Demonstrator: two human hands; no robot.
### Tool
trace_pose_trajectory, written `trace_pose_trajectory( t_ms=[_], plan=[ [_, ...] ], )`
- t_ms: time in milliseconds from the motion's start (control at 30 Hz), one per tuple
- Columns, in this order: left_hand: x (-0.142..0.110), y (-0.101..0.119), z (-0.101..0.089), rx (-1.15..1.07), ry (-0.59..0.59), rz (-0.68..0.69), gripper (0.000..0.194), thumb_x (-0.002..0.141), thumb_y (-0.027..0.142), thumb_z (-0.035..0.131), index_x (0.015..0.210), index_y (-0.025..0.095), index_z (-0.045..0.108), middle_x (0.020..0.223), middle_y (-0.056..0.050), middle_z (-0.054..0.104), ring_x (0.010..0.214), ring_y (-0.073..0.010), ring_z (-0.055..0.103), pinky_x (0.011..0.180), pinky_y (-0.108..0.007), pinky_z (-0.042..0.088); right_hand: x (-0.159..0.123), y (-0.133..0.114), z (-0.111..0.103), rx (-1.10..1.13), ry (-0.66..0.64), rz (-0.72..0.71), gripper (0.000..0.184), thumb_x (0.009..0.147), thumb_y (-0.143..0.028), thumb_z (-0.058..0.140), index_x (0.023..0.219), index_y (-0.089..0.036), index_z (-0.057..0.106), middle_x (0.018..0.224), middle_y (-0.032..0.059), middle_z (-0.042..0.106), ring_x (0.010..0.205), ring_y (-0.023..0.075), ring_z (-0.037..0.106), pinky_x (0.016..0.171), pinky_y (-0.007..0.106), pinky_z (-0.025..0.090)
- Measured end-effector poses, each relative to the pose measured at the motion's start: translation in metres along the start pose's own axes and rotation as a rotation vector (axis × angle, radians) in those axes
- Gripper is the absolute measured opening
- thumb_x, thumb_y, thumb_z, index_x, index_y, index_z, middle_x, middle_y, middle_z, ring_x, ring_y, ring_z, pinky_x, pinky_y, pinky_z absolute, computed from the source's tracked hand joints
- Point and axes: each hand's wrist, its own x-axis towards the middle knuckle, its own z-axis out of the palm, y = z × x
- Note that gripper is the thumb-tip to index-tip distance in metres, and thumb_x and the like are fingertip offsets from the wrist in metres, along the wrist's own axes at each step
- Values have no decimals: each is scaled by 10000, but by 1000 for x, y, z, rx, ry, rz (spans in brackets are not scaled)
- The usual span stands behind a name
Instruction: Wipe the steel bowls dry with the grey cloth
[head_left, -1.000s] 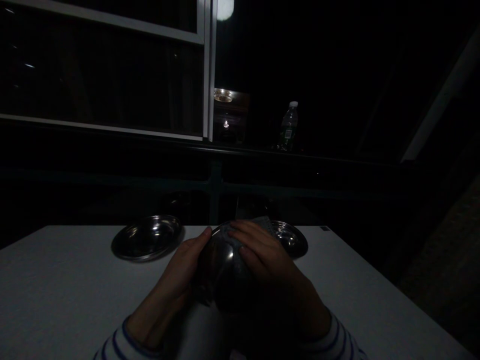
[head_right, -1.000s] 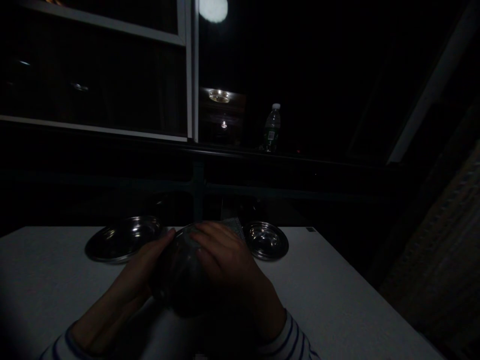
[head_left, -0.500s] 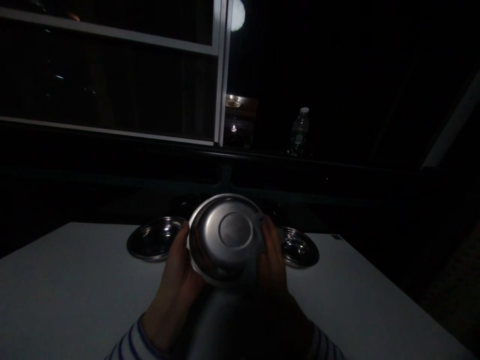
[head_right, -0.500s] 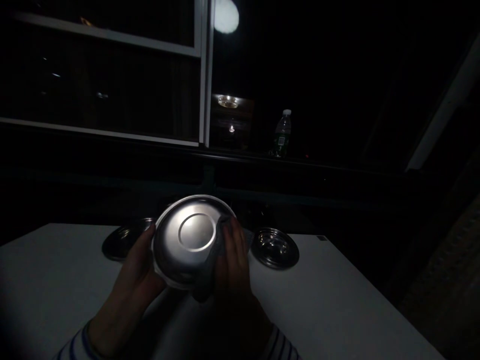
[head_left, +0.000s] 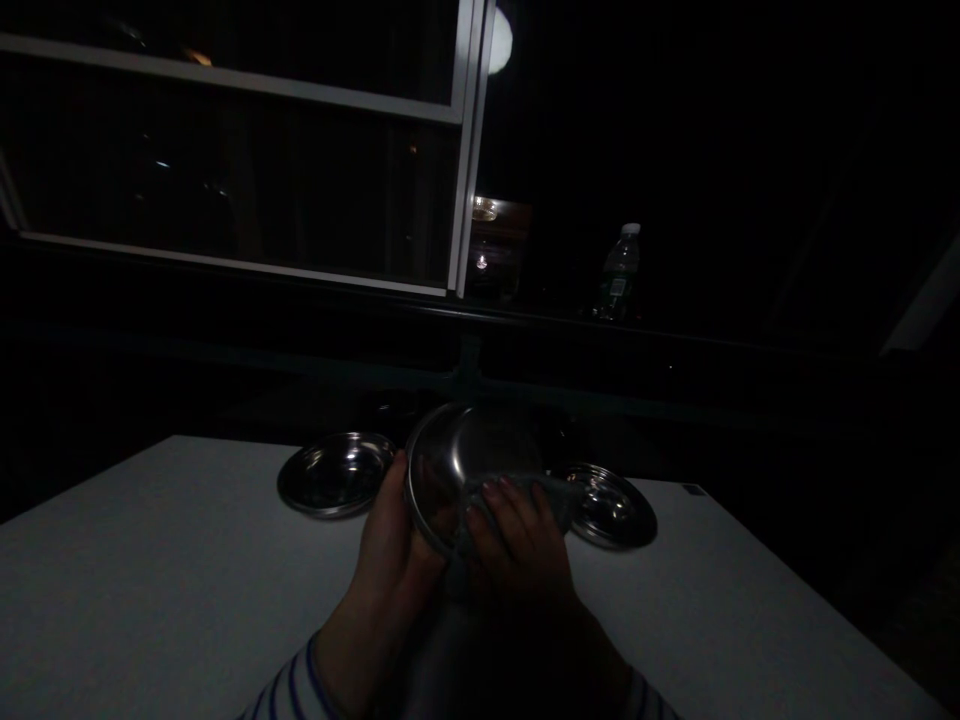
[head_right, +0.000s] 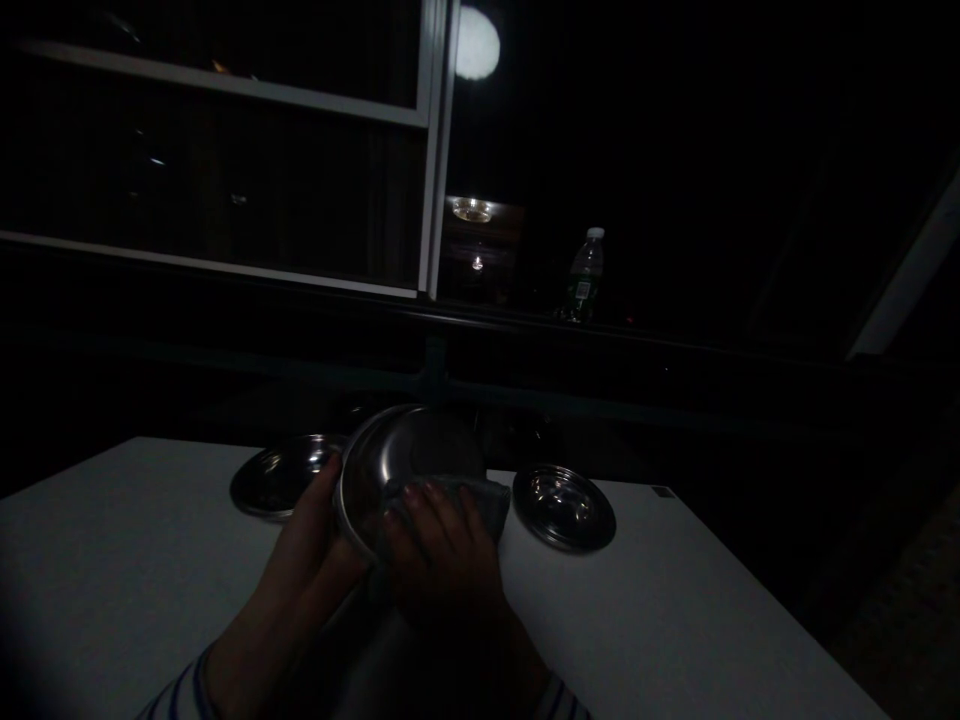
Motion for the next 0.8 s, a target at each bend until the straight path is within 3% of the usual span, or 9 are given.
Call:
trace_pose_trajectory(
  t_ms=[167,333,467,600,733,800],
  plan=[
    [-2,-7,4,103,15,18,290,864,349,426,800,163,640,691,-35,681,633,-137,642,581,-208,507,1,-5,1,10,1,4,253,856,-212,419,1032,-157,593,1045,84,634,1208,222,416,1043,426,284],
    [-3,-15,2,205,83,63,211,792,323,562,783,132,651,630,-46,677,586,-148,644,499,-208,496,2,-7,1,27,-17,-18,263,871,-215,410,1035,-159,608,1039,62,653,1208,201,420,1067,403,263],
    [1,-18,-6,422,112,184,252,788,362,557,726,141,660,669,-54,693,657,-149,652,590,-210,502,7,-8,1,33,-19,-9,273,872,-214,396,1029,-158,613,1039,59,661,1204,185,426,1085,393,232],
    [-1,-25,-7,762,42,350,220,794,300,531,720,156,681,815,-68,718,837,-177,642,817,-249,459,17,5,-8,93,-170,133,360,882,-245,346,1130,-102,564,1171,107,595,1191,208,443,1071,411,251],
    [-8,-32,-3,932,28,365,227,778,253,509,623,177,657,681,-59,701,723,-205,637,782,-298,468,22,22,-18,217,-377,354,409,885,-222,313,1201,-53,509,1240,139,536,1179,212,455,998,403,376],
    [-8,-33,-4,976,9,379,242,783,246,490,616,175,650,666,-56,693,720,-208,635,775,-306,469,22,22,-18,239,-388,351,413,887,-233,310,1189,-44,519,1225,144,546,1160,216,471,976,401,402]
  ],
)
